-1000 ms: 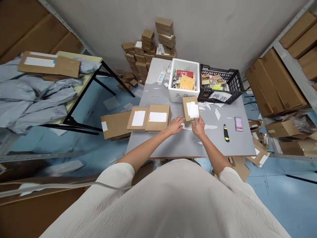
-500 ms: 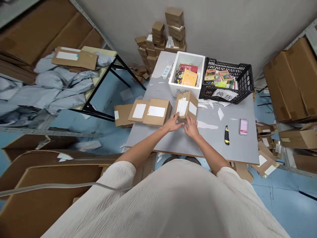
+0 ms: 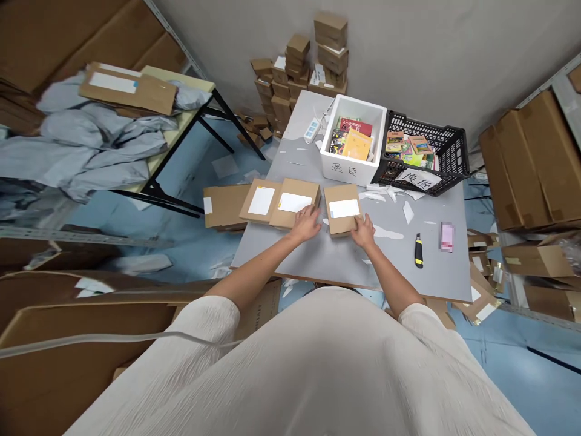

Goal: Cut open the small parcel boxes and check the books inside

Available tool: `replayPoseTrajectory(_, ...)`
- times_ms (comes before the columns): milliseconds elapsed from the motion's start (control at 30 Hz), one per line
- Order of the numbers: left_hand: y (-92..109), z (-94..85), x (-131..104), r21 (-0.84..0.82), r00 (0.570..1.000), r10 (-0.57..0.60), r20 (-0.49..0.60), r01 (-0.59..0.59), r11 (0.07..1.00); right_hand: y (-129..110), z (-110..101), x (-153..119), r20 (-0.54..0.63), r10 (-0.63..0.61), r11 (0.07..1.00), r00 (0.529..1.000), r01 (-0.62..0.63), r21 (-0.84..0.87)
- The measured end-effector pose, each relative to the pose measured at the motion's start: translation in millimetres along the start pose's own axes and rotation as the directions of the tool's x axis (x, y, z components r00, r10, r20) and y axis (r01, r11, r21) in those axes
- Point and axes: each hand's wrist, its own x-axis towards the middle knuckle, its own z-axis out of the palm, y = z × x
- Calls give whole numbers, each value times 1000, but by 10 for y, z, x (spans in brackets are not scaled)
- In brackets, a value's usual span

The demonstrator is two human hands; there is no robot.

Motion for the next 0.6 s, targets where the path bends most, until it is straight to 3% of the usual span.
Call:
replayPoseTrajectory(100, -142, -65, -83, 13, 999, -24, 45, 24, 1000, -50, 86, -38, 92, 4, 999, 996, 0, -42)
replayPoseTrajectory(200, -212, -87, -131, 26, 998, 23, 60, -24, 999, -196, 220, -113, 109, -34, 998, 993, 38, -40)
replayPoseTrajectory(433, -259, -144, -152, 10, 992, 104, 74, -105, 994, -353, 388, -217, 148, -22, 991, 989, 1, 135)
replayPoseTrajectory(600, -295, -104, -197, 15, 983, 171, 71, -172, 985, -323, 445, -286, 74, 37, 966, 997, -55, 254)
